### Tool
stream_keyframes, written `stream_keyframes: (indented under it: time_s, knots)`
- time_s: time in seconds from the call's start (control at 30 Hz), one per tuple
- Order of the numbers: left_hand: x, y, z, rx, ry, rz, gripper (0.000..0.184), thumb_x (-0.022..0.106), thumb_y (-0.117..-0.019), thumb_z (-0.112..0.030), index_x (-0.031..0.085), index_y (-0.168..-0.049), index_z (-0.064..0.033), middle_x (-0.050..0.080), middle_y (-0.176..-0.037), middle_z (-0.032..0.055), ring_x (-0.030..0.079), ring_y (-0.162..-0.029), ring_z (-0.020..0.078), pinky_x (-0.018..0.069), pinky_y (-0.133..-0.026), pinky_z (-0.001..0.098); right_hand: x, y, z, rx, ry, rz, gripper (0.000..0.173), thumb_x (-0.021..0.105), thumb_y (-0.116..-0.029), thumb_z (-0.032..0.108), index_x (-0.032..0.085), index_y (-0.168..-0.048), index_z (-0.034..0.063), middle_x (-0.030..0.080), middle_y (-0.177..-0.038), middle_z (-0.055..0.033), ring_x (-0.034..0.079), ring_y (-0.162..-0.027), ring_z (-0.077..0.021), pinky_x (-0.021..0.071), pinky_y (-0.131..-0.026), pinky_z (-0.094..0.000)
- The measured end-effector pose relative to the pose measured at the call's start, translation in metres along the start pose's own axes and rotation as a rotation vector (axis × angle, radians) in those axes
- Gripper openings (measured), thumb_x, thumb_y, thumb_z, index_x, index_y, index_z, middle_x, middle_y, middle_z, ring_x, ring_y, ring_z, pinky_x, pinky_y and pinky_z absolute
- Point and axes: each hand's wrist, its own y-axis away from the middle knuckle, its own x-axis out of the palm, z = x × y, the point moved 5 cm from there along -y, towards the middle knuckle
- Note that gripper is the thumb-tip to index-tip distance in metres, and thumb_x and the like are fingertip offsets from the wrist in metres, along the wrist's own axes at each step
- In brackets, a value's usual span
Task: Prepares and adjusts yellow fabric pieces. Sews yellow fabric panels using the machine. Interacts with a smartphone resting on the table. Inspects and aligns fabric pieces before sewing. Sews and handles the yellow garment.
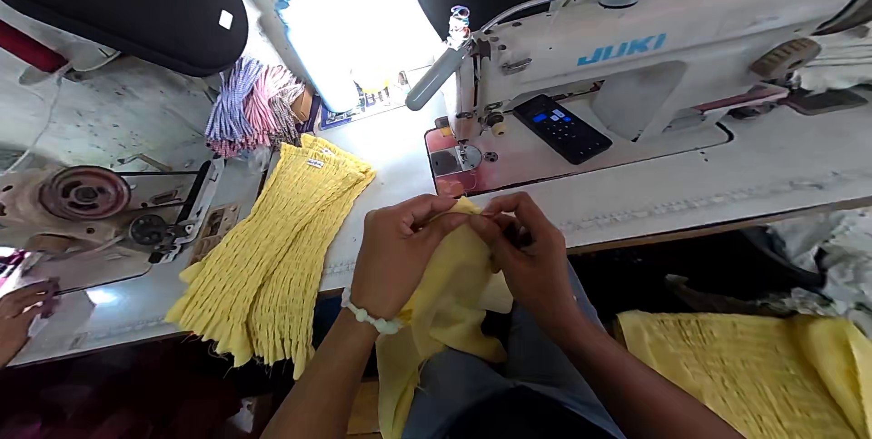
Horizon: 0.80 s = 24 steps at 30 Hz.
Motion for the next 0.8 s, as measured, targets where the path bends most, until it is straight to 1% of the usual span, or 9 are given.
stream_keyframes:
  time_s: [0.17, 0.3, 0.37, 0.43, 0.5, 0.57, 0.63, 0.73, 0.8]
  knots:
    - [-0.023, 0.005, -0.002, 0.149, -0.053, -0.119, 0.012, 0.069, -0.0959, -0.016, 0.076, -0.105, -0.0115, 0.075, -0.095, -0.0070, 0.068, -0.080, -0.0026, 0.0569, -0.071, 0.0159, 0.002, 0.029, -0.014, -0.051, 0.094, 0.175, 0.022, 0.056, -0.1006, 0.008, 0.071, -0.112, -0.0037, 0.064, -0.071, -0.0028, 0.051, -0.055, 0.0033, 0.0435, -0.052, -0.0107]
    - [-0.029, 0.013, -0.003, 0.249, -0.074, -0.186, 0.014, 0.066, -0.0982, -0.018, 0.075, -0.104, -0.0095, 0.074, -0.096, -0.0051, 0.068, -0.082, -0.0019, 0.0560, -0.072, 0.0152, 0.008, 0.041, -0.011, -0.249, 0.259, 0.145, 0.025, 0.058, -0.0898, -0.006, 0.075, -0.106, 0.0035, 0.075, -0.107, -0.0149, 0.071, -0.080, -0.0104, 0.0559, -0.070, -0.0178]
    - [-0.029, 0.019, -0.004, 0.300, -0.063, -0.197, 0.015, 0.064, -0.0994, -0.018, 0.075, -0.104, -0.0082, 0.074, -0.098, -0.0042, 0.068, -0.085, -0.0013, 0.0570, -0.075, 0.0154, 0.010, 0.041, -0.011, -0.297, 0.284, 0.048, 0.021, 0.063, -0.0908, -0.002, 0.075, -0.106, 0.0052, 0.067, -0.106, -0.0180, 0.063, -0.071, -0.0089, 0.0530, -0.064, -0.0148]
    - [-0.029, 0.024, -0.006, 0.340, -0.060, -0.202, 0.018, 0.063, -0.1009, -0.021, 0.075, -0.104, -0.0076, 0.073, -0.098, -0.0045, 0.067, -0.086, -0.0022, 0.0562, -0.077, 0.0148, 0.009, 0.037, -0.012, -0.301, 0.308, -0.027, 0.015, 0.070, -0.0913, 0.008, 0.076, -0.104, 0.0096, 0.060, -0.105, -0.0184, 0.058, -0.071, -0.0065, 0.0493, -0.061, -0.0121]
    - [-0.031, 0.028, -0.008, 0.372, -0.050, -0.205, 0.021, 0.062, -0.1020, -0.024, 0.074, -0.103, -0.0078, 0.073, -0.099, -0.0045, 0.067, -0.090, -0.0017, 0.0561, -0.080, 0.0152, 0.007, 0.031, -0.010, -0.320, 0.324, -0.017, 0.008, 0.072, -0.0916, 0.014, 0.075, -0.099, 0.0124, 0.062, -0.114, -0.0194, 0.063, -0.082, -0.0078, 0.0514, -0.066, -0.0132]
    - [-0.034, 0.032, -0.009, 0.398, -0.028, -0.210, 0.021, 0.061, -0.1022, -0.026, 0.074, -0.103, -0.0092, 0.073, -0.100, -0.0048, 0.068, -0.094, 0.0003, 0.0567, -0.084, 0.0174, 0.006, 0.026, -0.006, -0.369, 0.327, 0.014, 0.005, 0.070, -0.0935, 0.015, 0.069, -0.096, 0.0101, 0.069, -0.114, -0.0149, 0.066, -0.093, -0.0134, 0.0539, -0.074, -0.0188]
    - [-0.037, 0.035, -0.010, 0.410, -0.009, -0.209, 0.021, 0.061, -0.1023, -0.029, 0.074, -0.103, -0.0131, 0.074, -0.104, -0.0063, 0.069, -0.101, 0.0029, 0.0572, -0.089, 0.0204, 0.004, 0.021, -0.003, -0.337, 0.307, 0.039, 0.013, 0.070, -0.0943, 0.018, 0.061, -0.100, 0.0099, 0.074, -0.108, -0.0061, 0.066, -0.101, -0.0121, 0.0533, -0.079, -0.0193]
    - [-0.042, 0.040, -0.015, 0.425, 0.014, -0.219, 0.018, 0.062, -0.1015, -0.032, 0.074, -0.102, -0.0187, 0.071, -0.108, -0.0089, 0.068, -0.106, 0.0041, 0.0567, -0.091, 0.0210, 0.003, 0.018, 0.003, -0.259, 0.278, 0.114, 0.022, 0.070, -0.0935, 0.019, 0.064, -0.110, 0.0066, 0.073, -0.105, -0.0062, 0.067, -0.093, -0.0098, 0.0533, -0.072, -0.0186]
    - [-0.047, 0.045, -0.020, 0.440, 0.030, -0.237, 0.017, 0.062, -0.1013, -0.033, 0.074, -0.102, -0.0210, 0.070, -0.106, -0.0110, 0.067, -0.103, 0.0029, 0.0566, -0.090, 0.0200, 0.007, 0.020, 0.007, -0.270, 0.295, 0.202, 0.021, 0.069, -0.0903, 0.012, 0.067, -0.110, 0.0036, 0.073, -0.102, -0.0100, 0.069, -0.086, -0.0162, 0.0563, -0.070, -0.0259]
